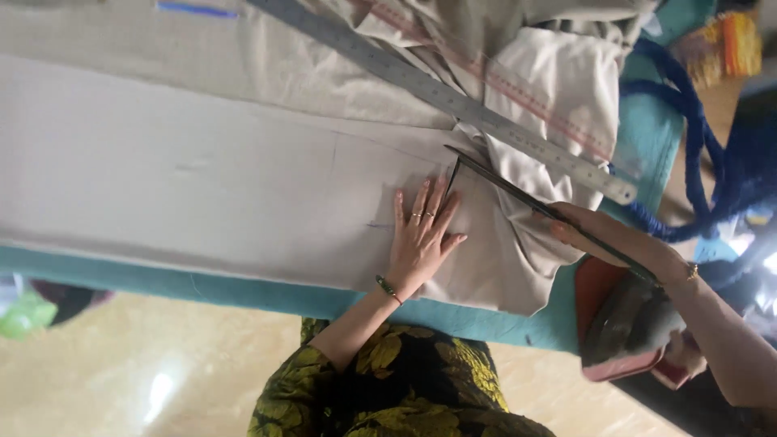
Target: The person uses shears to cut a piece of light-colored fabric along a marked line on a teal work table. After cutting, they use a ruler and a blue pen to measure and mark additional lines on the fabric.
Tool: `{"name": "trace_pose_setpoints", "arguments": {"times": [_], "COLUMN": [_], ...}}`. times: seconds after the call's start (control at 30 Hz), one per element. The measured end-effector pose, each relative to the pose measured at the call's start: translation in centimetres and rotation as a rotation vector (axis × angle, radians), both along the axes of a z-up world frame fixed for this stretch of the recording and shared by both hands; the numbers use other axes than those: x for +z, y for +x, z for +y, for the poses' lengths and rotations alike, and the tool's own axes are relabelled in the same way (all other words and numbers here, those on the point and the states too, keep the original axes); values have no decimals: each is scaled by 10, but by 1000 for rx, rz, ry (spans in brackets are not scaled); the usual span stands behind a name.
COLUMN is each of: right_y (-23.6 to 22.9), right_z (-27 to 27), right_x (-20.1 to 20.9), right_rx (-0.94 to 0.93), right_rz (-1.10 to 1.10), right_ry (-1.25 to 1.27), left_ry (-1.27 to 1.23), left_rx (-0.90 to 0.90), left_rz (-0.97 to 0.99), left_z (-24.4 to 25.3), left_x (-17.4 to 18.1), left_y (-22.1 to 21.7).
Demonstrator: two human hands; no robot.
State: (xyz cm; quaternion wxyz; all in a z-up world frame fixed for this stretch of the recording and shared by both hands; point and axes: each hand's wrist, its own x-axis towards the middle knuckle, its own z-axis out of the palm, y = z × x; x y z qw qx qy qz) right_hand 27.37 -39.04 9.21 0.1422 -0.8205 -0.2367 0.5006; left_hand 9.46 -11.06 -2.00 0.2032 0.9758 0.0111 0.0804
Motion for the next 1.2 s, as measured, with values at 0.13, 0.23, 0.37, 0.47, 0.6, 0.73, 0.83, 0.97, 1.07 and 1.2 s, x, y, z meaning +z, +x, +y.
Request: {"name": "trace_pose_setpoints", "arguments": {"times": [0.13,0.23,0.37,0.47,0.6,0.73,0.83,0.97,1.07,1.2], "right_y": [28,40,51,47,58,75,75,71,72,70], "right_z": [-11,9,10,45,41,19,19,29,32,25], "right_x": [-33,-24,-40,2,-16,-58,-61,-56,-70,-69], "right_rx": [-50,-29,-14,-48,98,131,93,96,-351,30], "right_rz": [193,337,371,269,151,97,135,102,277,208], "right_ry": [193,381,445,221,218,95,46,21,53,240], "left_ry": [74,102,99,82,87,47,31,35,65,97], "left_rx": [19,50,81,69,63,59,57,51,48,58], "left_rz": [-10,29,30,48,75,57,74,97,122,76], "left_z": [-2,-4,-7,-8,-8,-7,-9,-9,-8,-8], "left_x": [2,1,4,1,3,0,-5,-6,-1,-2], "left_y": [0,3,2,3,4,4,4,5,5,5]}}
